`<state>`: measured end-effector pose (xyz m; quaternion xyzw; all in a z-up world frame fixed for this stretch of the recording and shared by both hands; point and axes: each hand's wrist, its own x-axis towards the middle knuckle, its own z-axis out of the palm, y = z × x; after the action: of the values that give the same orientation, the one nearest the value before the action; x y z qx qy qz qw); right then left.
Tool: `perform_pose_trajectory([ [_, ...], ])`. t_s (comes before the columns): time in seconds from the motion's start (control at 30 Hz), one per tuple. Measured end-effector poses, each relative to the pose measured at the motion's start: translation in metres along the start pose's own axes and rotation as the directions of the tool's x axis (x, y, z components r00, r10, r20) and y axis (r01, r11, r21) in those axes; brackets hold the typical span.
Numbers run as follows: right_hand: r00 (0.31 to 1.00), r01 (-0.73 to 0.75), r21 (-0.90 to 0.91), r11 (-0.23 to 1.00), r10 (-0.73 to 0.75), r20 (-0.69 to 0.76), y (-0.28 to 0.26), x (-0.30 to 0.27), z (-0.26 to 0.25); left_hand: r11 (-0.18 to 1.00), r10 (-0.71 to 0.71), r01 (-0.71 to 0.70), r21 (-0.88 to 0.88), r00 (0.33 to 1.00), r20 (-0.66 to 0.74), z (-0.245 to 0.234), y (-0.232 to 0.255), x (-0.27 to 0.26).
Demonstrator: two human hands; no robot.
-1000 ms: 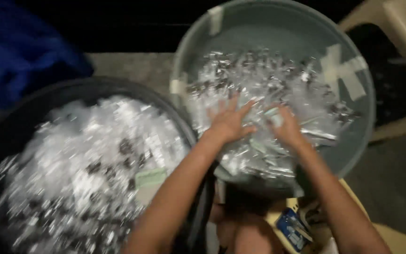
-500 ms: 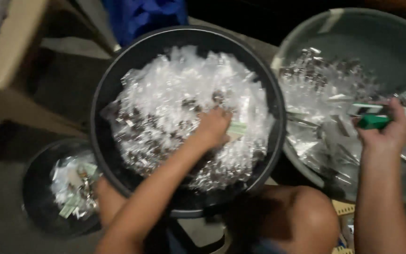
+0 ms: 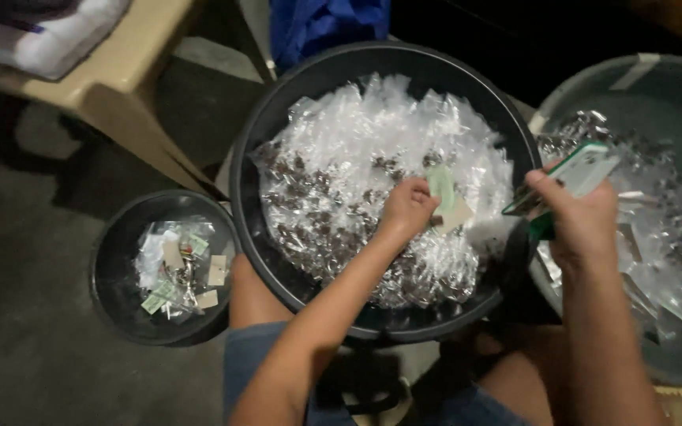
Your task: Stapling paper tags onto small plastic bags containing hardware components
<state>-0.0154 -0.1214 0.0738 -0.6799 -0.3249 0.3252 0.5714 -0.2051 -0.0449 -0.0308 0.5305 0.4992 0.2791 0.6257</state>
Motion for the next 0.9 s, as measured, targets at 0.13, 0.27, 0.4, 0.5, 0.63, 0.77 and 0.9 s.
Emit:
perform_pose_trajectory([
  [0.13,0.969,-0.198,-0.317,0.927,0.233,0.078,-0.042,-0.036,0.052,0.835,-0.129,0.090,-0.543,0.991,-0.034,-0.030,0.063,-0.036],
  [0.27,0.994,-0.096,0.022,0.995,0.094,0.058,0.025,-0.014,0.077,0.942,0.247,-0.265,-0.205,0.963,-0.112,-0.026,0.040,-0.026],
  [0.4,0.982,-0.156,0.006,0.988,0.155,-0.103,-0.011,-0.004,0.062,0.951,0.224,-0.195,-0.239,0.970,0.098,-0.065,0.070,-0.017],
  [0.5,0.968,-0.132,-0.120,0.984,0.101,-0.230,-0.011,0.021,0.020,0.985,0.167,-0.166,-0.054,0.986,0.003,-0.097,0.064,0.035],
  [0.63,0.972,-0.031,-0.203,0.979,-0.017,-0.234,-0.026,0.014,-0.011,0.893,0.441,-0.388,0.230,0.858,-0.264,-0.094,0.030,0.127],
  [0.77,0.939,-0.205,-0.230,0.951,0.125,-0.321,-0.052,-0.011,0.001,0.856,0.489,-0.402,0.324,0.835,-0.254,-0.040,0.010,0.200],
  [0.9,0.933,-0.077,-0.142,0.987,0.021,-0.360,-0.022,-0.005,-0.025,0.823,0.321,-0.120,0.556,0.905,-0.279,0.003,0.013,0.226],
])
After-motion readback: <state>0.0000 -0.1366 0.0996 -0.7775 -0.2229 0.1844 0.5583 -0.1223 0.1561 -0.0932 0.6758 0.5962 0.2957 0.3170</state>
